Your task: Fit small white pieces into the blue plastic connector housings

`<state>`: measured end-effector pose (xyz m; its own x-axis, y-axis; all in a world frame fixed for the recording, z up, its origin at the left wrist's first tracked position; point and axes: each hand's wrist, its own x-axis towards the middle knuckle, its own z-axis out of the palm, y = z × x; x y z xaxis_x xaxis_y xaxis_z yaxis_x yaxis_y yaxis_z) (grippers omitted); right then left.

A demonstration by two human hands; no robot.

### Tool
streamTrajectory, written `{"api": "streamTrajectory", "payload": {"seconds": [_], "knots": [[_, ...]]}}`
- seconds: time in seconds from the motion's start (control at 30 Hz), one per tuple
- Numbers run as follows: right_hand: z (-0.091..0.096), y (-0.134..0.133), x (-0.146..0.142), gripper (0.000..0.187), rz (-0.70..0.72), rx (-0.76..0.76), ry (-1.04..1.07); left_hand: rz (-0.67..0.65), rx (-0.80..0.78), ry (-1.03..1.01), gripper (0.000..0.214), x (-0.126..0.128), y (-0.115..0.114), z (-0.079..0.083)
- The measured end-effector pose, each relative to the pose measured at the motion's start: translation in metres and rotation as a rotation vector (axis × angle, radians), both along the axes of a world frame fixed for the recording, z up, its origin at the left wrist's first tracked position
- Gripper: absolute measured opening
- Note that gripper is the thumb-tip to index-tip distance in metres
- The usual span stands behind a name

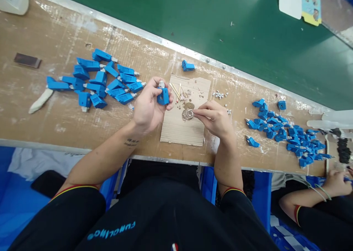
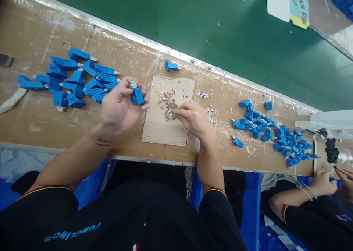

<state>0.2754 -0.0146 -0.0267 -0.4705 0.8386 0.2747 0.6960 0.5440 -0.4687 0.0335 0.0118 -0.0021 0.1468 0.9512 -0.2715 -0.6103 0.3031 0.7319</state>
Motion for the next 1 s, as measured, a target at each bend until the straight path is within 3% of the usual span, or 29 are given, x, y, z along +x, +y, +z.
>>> {"api": "streamTrajectory", "payload": {"seconds": [0.37, 0.5, 0.63, 0.77, 0.87, 1.0], "knots": [[0.004, -0.001, 0.000, 0.017, -0.020, 0.020, 0.044, 0.029, 0.050, 0.038, 0.011, -0.002, 0.001, -0.002], [0.017, -0.006, -0.004, 0.011, -0.097, 0.178, 0.307, -0.036, 0.125, 0.062, 0.013, -0.001, -0.002, -0.005], [0.019, -0.011, -0.018, 0.020, -0.105, 0.311, 0.672, -0.250, 0.148, 0.007, 0.034, 0.006, -0.013, -0.009], [0.011, -0.014, -0.031, 0.012, -0.157, 0.185, 0.678, -0.402, 0.133, -0.050, 0.047, 0.014, -0.023, -0.013], [0.008, -0.017, -0.033, 0.021, -0.201, 0.080, 0.622, -0.419, 0.143, -0.048, 0.048, 0.017, -0.025, -0.015], [0.008, -0.017, -0.033, 0.019, -0.181, 0.075, 0.599, -0.413, 0.151, -0.026, 0.050, 0.017, -0.024, -0.016]]}}
